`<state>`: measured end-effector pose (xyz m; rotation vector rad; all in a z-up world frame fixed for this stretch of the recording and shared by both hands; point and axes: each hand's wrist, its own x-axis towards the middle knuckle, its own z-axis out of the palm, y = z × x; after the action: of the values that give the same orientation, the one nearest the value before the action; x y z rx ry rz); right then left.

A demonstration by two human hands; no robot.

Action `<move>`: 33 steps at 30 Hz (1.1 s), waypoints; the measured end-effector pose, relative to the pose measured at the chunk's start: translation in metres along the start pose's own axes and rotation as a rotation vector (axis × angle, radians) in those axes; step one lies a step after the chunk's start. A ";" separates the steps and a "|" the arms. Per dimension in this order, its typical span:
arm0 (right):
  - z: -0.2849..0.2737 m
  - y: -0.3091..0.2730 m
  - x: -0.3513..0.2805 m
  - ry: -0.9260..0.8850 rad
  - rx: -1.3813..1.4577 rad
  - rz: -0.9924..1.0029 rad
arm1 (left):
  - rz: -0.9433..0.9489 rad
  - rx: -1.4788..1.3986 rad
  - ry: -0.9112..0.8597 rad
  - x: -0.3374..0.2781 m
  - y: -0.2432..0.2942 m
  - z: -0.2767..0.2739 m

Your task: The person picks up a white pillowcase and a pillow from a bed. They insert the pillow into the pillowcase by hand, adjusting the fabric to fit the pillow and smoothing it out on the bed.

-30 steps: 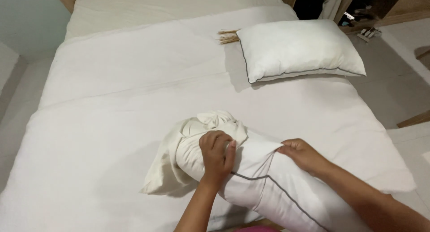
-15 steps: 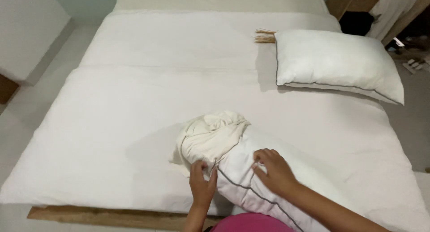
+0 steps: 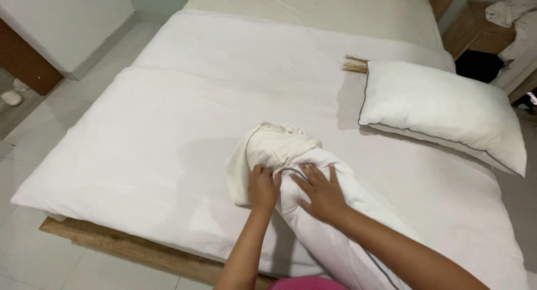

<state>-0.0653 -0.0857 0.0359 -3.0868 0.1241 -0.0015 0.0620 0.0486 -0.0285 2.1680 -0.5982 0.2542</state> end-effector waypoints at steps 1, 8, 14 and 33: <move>-0.006 0.006 0.005 -0.027 -0.013 0.045 | -0.030 0.057 -0.061 0.007 -0.003 0.010; -0.017 0.044 0.019 -0.098 0.029 0.170 | -0.004 -0.302 -0.237 0.017 -0.004 0.043; 0.005 0.056 0.019 -0.130 0.045 0.255 | 0.119 -0.305 -0.340 -0.061 0.081 0.023; 0.070 0.045 -0.040 -0.048 0.118 0.132 | -0.065 -0.386 -0.149 -0.069 0.049 -0.005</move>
<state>-0.1083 -0.1238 -0.0363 -2.9520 0.3137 0.0674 -0.0218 0.0491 -0.0180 1.8376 -0.6037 -0.0573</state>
